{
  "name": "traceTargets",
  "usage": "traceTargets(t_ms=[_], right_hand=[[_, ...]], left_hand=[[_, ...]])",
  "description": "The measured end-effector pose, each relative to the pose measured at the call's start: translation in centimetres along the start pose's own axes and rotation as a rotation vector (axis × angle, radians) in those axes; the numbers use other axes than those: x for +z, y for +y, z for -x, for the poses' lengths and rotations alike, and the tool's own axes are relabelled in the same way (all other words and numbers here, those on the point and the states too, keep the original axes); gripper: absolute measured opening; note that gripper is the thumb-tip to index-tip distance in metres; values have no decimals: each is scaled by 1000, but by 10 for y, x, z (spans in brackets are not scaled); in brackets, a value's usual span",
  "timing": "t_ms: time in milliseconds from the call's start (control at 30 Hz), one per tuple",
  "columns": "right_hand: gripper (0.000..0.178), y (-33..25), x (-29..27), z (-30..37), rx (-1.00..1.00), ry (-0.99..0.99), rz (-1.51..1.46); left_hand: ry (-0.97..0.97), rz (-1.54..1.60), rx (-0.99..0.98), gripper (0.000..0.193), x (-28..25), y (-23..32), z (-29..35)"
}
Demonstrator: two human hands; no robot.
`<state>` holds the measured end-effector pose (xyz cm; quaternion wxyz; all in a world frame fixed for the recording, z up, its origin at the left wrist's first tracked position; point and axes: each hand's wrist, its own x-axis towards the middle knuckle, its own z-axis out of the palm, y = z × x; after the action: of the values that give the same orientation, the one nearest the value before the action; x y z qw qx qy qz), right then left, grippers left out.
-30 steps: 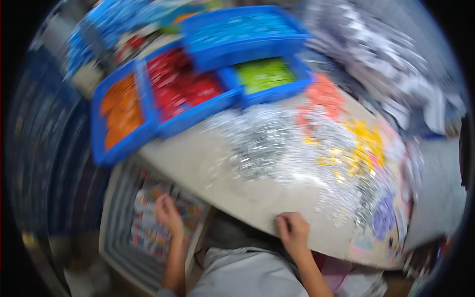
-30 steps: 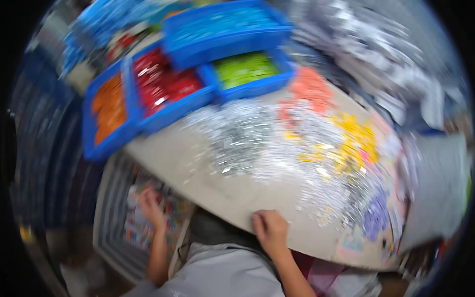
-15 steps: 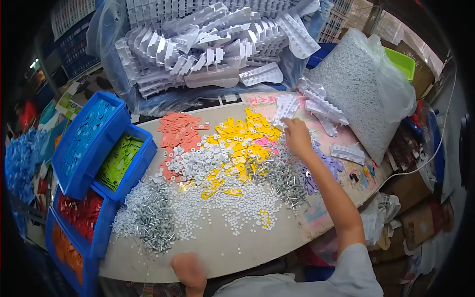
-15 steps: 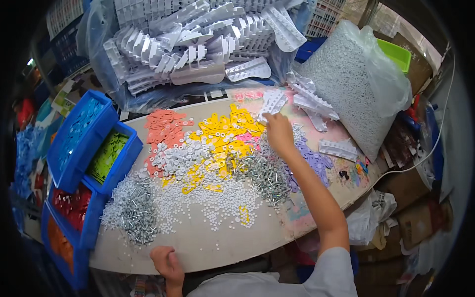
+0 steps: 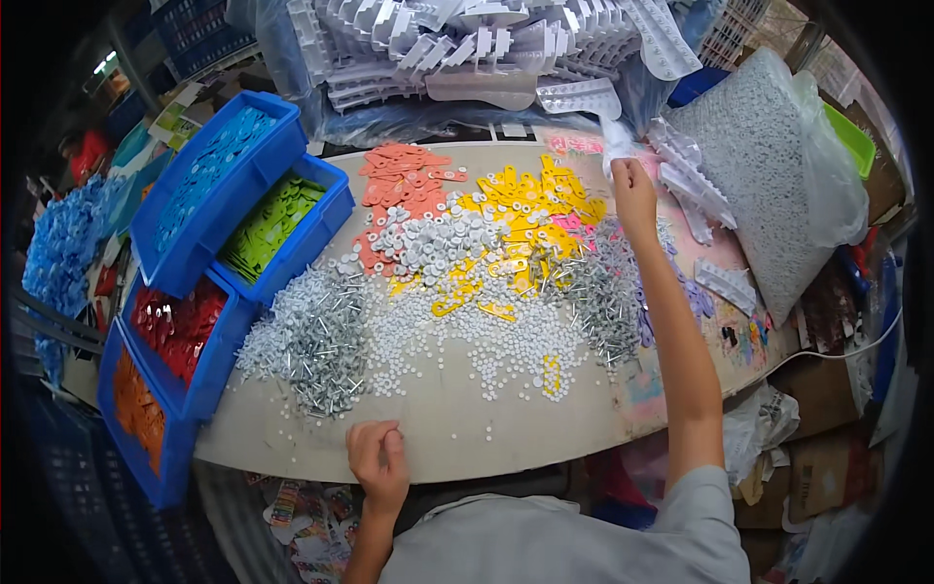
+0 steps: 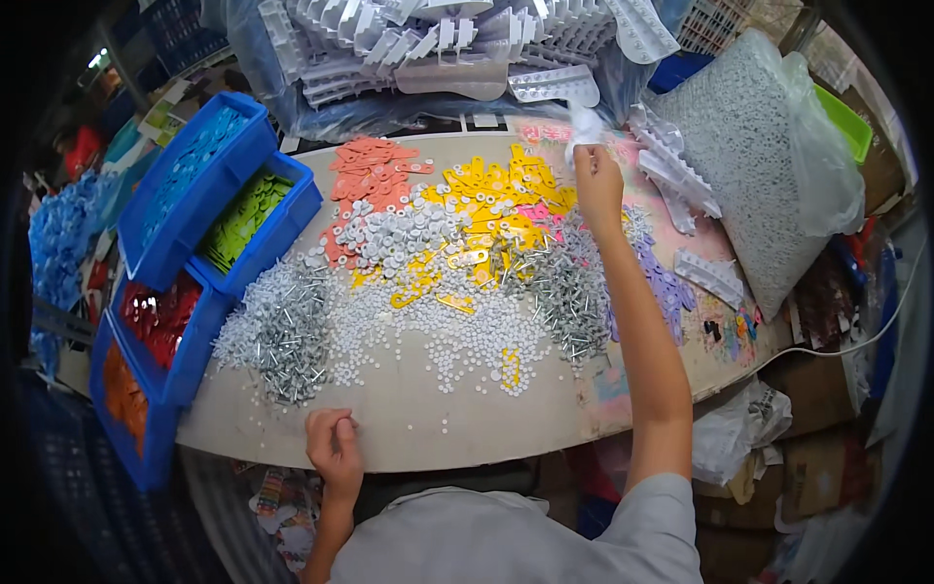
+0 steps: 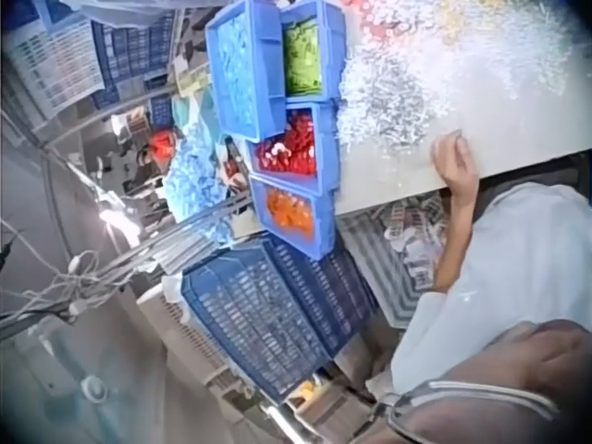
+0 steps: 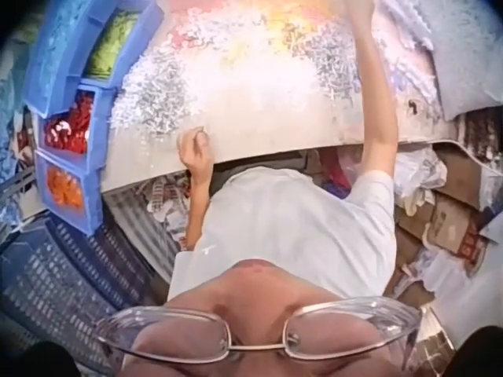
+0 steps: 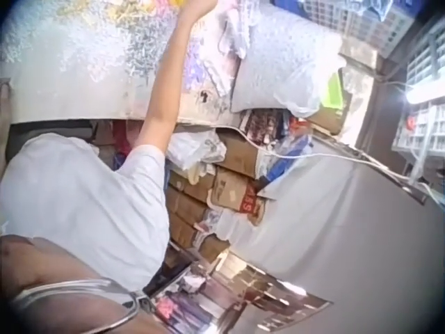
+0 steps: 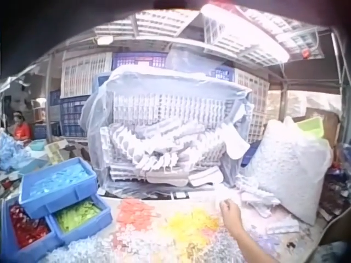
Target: Assemble small toy xylophones by attaching colored plastic keys and fasteners to a base.
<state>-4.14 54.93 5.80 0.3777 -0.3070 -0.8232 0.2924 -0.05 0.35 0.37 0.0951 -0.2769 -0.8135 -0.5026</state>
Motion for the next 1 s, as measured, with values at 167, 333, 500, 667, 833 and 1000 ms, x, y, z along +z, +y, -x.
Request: traceTargets(t_ms=[167, 333, 500, 667, 833, 1000], right_hand=[[38, -154, -42, 202, 56, -303, -519], [36, -202, -46, 327, 536, -899, -1061], [25, -162, -46, 282, 210, -1050, -574], [10, -98, -22, 200, -296, -264, 256], [11, -70, -3, 185, -311, -212, 448], [13, -69, 4, 186, -219, -275, 437]], left_hand=[[-66, 481, -339, 29, 16, 28, -7], [-136, 1236, -629, 70, 30, 53, -24], [-114, 956, -733, 47, 27, 33, -10], [-393, 558, -594, 35, 29, 38, -24], [-365, 217, -468, 48, 44, 38, -31], [-157, -109, -192, 65, 63, 34, -32]])
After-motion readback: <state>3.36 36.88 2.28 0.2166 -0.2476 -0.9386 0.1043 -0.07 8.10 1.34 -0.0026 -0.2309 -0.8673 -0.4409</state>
